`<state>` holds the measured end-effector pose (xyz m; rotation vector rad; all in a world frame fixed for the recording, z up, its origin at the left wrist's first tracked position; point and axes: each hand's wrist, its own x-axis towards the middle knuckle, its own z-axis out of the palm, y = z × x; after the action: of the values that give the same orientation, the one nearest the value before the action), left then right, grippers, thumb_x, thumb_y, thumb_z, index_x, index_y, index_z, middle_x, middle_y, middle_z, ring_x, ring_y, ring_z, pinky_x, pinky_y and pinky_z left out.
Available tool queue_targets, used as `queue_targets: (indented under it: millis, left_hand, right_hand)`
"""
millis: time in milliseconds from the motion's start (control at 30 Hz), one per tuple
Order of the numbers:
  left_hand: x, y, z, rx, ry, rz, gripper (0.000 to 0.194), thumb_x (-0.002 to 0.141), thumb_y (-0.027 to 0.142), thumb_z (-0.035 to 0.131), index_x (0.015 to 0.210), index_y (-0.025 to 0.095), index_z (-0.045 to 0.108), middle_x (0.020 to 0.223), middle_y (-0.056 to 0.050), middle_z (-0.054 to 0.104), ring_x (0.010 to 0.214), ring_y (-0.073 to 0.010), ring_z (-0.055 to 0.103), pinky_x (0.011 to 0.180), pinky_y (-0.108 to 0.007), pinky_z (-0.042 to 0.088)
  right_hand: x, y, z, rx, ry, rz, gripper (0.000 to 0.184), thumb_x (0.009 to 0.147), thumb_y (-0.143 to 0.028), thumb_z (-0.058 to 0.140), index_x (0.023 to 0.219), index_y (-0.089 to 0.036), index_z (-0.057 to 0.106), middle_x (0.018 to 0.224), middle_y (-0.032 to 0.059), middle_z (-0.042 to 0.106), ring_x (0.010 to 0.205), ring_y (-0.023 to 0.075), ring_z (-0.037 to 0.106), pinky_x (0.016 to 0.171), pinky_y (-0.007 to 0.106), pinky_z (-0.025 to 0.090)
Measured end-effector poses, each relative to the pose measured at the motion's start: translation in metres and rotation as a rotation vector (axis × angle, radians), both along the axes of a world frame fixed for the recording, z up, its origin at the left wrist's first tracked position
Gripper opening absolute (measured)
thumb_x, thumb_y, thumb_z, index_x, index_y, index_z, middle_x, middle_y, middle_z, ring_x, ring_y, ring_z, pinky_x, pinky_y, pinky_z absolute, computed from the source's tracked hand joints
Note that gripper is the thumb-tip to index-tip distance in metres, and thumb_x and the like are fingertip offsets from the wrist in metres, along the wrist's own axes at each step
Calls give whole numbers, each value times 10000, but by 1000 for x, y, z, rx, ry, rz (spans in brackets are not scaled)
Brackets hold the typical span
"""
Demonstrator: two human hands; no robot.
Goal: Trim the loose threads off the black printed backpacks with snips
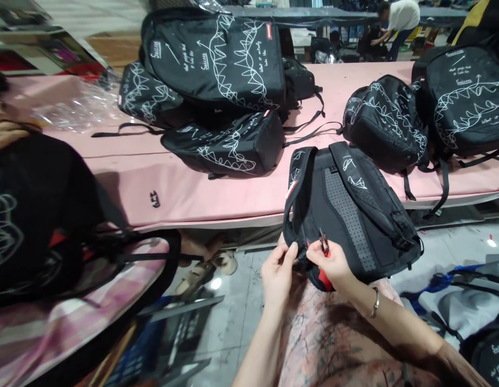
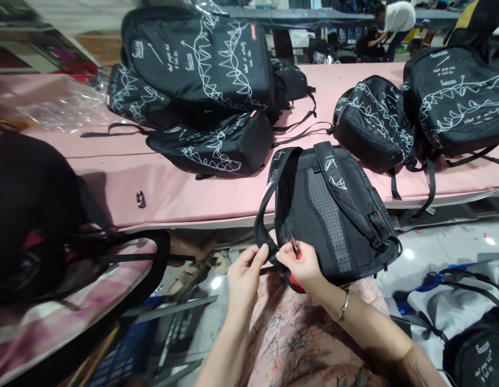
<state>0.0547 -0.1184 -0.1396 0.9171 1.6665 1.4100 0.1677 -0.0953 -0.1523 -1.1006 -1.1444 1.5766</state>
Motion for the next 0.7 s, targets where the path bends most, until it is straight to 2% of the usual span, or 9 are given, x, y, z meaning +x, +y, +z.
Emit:
queue_targets:
  millis: [67, 133, 200, 300, 367, 433, 500, 567, 700]
  left_hand:
    - [2, 0, -1, 9, -9, 0, 243, 720, 383, 634, 647, 152, 620, 611, 18, 556, 579, -94, 474, 567, -194, 404]
    - [5, 0, -2, 24, -54, 11, 230, 726, 384, 635, 729, 154, 623, 676, 2, 590, 600, -98, 510, 573, -197, 435]
    - [8, -2, -3, 57, -117, 57, 262, 724, 366, 652, 901, 187, 582, 698, 14, 592, 581, -93, 527, 549, -195, 457]
    - [8, -4, -7, 150, -131, 137, 457, 682, 305, 706, 1061, 268, 455, 744, 43, 573, 580, -93, 547, 505, -195, 490]
    - [4, -6, -10, 192, -39, 115, 355, 686, 301, 696, 986, 255, 511, 818, 19, 564, 634, -103, 560, 492, -199, 508]
    - [-3, -7, -11, 179, 79, 17, 163, 727, 326, 641, 835, 210, 605, 868, -19, 559, 703, -124, 566, 506, -211, 524]
    - [-9, -8, -9, 128, 156, -98, 174, 767, 342, 578, 762, 192, 666, 894, -49, 569, 770, -153, 576, 557, -241, 543]
    - [-12, -10, -4, 97, 196, -163, 187, 762, 332, 576, 810, 201, 701, 947, -66, 577, 834, -176, 587, 625, -267, 550]
    - [-11, -10, 4, 82, 290, -171, 138, 683, 303, 658, 758, 204, 718, 922, -71, 592, 836, -184, 596, 701, -281, 521]
  right_hand:
    - [1, 0, -2, -171, 171, 13, 284, 651, -416, 666, 658, -175, 516, 501, -74, 388, 419, 57, 275, 415, 214, 209]
    - [1, 0, -4, -262, 266, 31, 316, 641, -436, 688, 671, -172, 517, 474, -91, 351, 397, 44, 233, 399, 210, 163]
    - [1, -1, -5, -300, 302, 31, 337, 635, -449, 702, 669, -168, 517, 461, -98, 334, 389, 38, 222, 397, 208, 148]
    - [0, 0, -4, -304, 277, -11, 367, 591, -451, 735, 653, -161, 520, 469, -92, 367, 397, 33, 247, 406, 206, 165]
    - [-2, 1, -1, -298, 255, -41, 379, 563, -454, 746, 646, -160, 522, 481, -85, 386, 407, 36, 266, 413, 209, 187]
    - [-4, 2, 3, -280, 241, -58, 376, 554, -459, 742, 644, -163, 529, 489, -79, 395, 421, 46, 286, 420, 214, 213]
    - [-5, 4, 7, -229, 220, -78, 355, 562, -452, 728, 637, -166, 531, 501, -71, 405, 446, 59, 313, 437, 219, 252]
    - [-6, 5, 10, -147, 184, -90, 316, 588, -427, 706, 627, -169, 527, 518, -61, 419, 476, 70, 342, 466, 223, 294]
    - [-8, 7, 12, 38, 68, -31, 219, 680, -346, 638, 614, -171, 523, 542, -47, 439, 510, 82, 366, 495, 224, 325]
